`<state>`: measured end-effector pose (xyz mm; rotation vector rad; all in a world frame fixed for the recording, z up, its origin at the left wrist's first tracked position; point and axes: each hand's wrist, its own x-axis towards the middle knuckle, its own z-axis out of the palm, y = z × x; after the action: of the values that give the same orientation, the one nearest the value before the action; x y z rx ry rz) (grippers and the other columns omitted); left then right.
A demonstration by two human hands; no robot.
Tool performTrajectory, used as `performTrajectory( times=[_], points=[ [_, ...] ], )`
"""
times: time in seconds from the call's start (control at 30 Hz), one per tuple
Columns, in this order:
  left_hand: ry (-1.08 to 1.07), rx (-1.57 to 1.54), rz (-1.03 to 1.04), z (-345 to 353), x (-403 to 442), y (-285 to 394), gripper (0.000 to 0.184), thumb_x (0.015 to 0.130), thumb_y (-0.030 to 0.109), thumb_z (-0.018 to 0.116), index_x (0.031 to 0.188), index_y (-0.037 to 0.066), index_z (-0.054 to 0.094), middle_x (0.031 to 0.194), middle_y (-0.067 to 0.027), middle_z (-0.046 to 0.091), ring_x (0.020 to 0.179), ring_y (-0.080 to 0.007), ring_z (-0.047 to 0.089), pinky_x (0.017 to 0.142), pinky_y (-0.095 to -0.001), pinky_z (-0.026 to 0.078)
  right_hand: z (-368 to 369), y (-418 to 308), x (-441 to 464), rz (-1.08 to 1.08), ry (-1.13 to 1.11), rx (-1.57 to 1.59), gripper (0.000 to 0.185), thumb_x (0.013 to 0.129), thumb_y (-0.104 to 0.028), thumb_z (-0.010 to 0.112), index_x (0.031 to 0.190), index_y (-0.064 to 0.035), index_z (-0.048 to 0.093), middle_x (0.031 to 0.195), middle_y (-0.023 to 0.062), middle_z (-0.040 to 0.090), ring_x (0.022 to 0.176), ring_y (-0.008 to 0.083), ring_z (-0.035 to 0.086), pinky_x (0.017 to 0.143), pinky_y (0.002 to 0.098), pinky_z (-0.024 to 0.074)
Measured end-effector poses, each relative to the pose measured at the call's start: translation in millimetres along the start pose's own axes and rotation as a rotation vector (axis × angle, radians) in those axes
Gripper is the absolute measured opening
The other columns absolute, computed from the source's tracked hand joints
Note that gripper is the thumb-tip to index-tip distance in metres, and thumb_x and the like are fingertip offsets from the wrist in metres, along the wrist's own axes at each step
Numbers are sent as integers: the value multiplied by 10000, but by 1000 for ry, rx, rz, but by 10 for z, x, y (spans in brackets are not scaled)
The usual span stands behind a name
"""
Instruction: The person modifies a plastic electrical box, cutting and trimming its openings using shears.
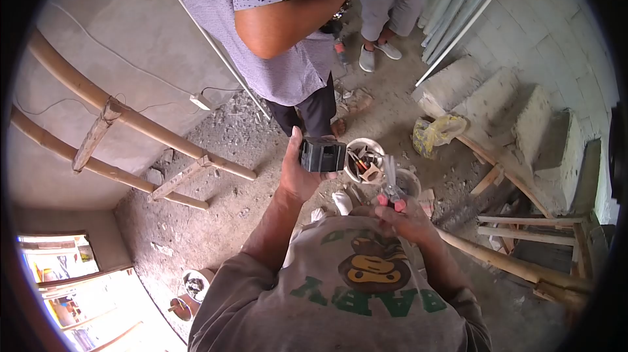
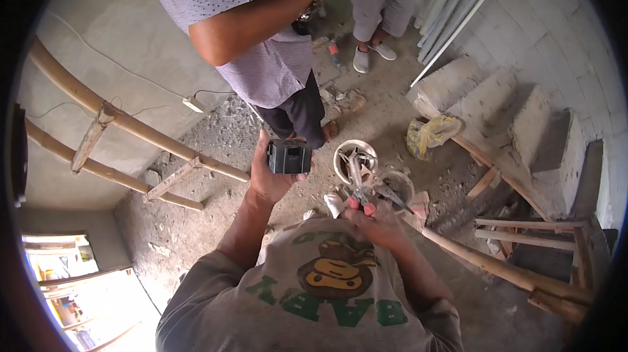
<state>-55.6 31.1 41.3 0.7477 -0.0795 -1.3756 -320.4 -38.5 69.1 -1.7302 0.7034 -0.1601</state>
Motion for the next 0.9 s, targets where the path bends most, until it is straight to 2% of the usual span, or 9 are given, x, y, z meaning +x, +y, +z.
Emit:
performTrajectory(
  times=[0.1, 0.17, 0.2, 0.4, 0.6, 0.8, 0.9],
  points=[
    [60, 131, -16, 24, 3, -16, 794, 900, 727, 383, 1167, 1, 563, 974, -170, 679, 790, -289, 691, 544, -345, 554, -77, -212, 105, -154, 305, -498, 307, 766, -107, 704, 1034, -75, 559, 981, 132, 617, 848, 339, 633, 658, 412, 516],
    [153, 204, -45, 125, -19, -26, 767, 900, 726, 389, 1137, 21, 575, 962, -147, 683, 765, -267, 690, 535, -336, 549, -173, -368, 158, -114, 346, -723, 318, 781, -127, 699, 1059, -86, 551, 1029, 129, 585, 881, 321, 631, 660, 412, 525],
    [129, 215, -66, 119, -15, -45, 755, 900, 723, 393, 1126, 27, 578, 962, -140, 684, 756, -259, 688, 529, -331, 546, -230, -435, 183, -92, 365, -838, 323, 789, -138, 697, 1072, -92, 547, 1053, 127, 569, 898, 311, 630, 661, 412, 529],
    [116, 301, -113, 95, -29, -103, 724, 905, 708, 412, 1096, 35, 598, 936, -116, 691, 730, -216, 686, 507, -316, 533, -368, -497, 349, -171, 390, -1161, 390, 762, -246, 747, 1057, -86, 548, 1024, 115, 527, 890, 271, 618, 652, 371, 537],
    [156, 390, -138, 133, -11, -138, 725, 900, 708, 427, 1078, 33, 624, 917, -94, 699, 722, -185, 683, 504, -317, 525, -427, -502, 392, -295, 385, -1282, 385, 763, -315, 743, 1013, -80, 568, 1003, 100, 526, 860, 248, 606, 642, 340, 526],
    [141, 401, -195, 100, 0, -140, 729, 894, 705, 449, 1014, 18, 663, 870, -93, 704, 699, -184, 677, 488, -328, 511, -412, -499, 416, -215, 273, -1290, 398, 782, -372, 713, 1009, -69, 593, 936, 88, 568, 829, 232, 626, 647, 341, 517],
    [116, 374, -207, 38, -20, -142, 737, 892, 703, 451, 984, 7, 675, 834, -99, 705, 657, -189, 670, 473, -319, 505, -370, -477, 421, -241, 270, -1295, 380, 778, -377, 709, 975, -67, 611, 912, 88, 583, 812, 230, 634, 646, 349, 514]
  ],
)
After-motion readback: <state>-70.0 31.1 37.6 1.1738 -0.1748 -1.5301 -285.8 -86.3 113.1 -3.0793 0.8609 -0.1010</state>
